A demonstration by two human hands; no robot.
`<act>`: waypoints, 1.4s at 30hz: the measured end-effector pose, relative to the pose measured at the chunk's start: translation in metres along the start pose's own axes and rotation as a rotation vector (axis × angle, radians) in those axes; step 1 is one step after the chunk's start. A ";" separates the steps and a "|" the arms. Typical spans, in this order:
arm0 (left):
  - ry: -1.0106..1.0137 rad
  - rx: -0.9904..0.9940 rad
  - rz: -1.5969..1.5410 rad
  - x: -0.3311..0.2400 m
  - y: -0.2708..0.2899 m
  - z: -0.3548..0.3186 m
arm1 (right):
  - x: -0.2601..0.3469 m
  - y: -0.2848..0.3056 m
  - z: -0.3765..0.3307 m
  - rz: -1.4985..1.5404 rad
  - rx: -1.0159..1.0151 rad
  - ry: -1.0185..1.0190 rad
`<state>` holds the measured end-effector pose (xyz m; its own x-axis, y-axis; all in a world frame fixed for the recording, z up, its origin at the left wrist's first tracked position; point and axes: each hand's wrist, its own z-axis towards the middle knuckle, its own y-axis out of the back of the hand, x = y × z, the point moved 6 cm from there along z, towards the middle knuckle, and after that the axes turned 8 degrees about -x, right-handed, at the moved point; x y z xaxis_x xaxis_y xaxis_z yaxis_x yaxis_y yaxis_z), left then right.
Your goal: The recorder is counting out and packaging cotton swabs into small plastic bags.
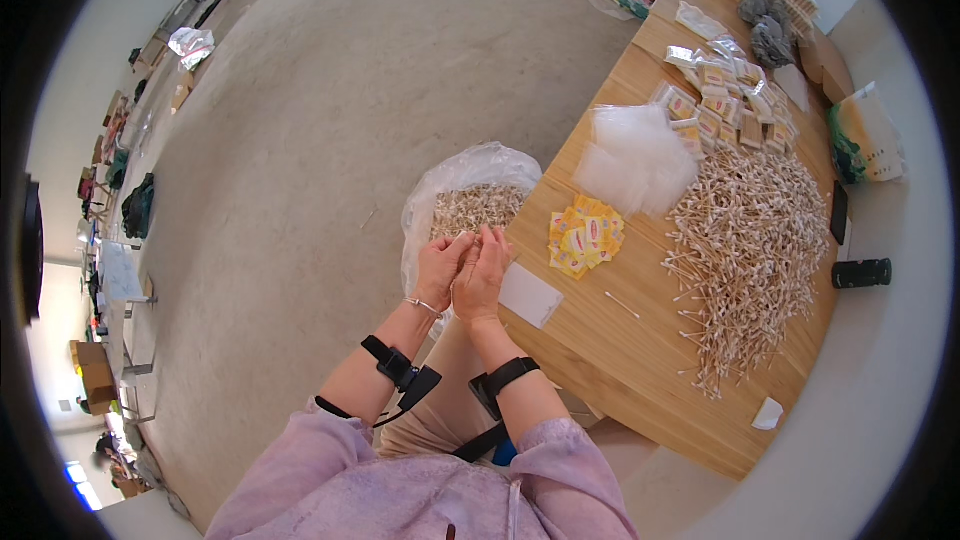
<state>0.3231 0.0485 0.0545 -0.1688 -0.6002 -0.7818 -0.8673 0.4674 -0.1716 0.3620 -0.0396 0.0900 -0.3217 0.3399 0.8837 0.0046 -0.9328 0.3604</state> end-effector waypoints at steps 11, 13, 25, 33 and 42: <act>0.152 0.152 -0.181 0.002 0.015 -0.021 | -0.003 0.002 0.001 -0.019 -0.009 0.033; 0.069 0.146 -0.098 0.008 0.023 -0.018 | 0.001 0.000 0.000 -0.001 0.000 0.040; -0.095 0.236 0.259 -0.014 0.018 -0.009 | -0.009 0.000 0.002 0.086 0.007 -0.166; -0.365 0.216 0.655 -0.030 -0.005 0.017 | -0.002 0.005 0.001 0.047 -0.091 -0.050; -0.541 0.336 0.880 -0.018 -0.009 0.029 | 0.003 -0.002 -0.001 0.031 -0.105 -0.054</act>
<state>0.3473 0.0738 0.0528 -0.3679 0.3591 -0.8577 -0.3569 0.7973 0.4869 0.3597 -0.0364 0.0917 -0.2713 0.3136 0.9100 -0.0858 -0.9495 0.3017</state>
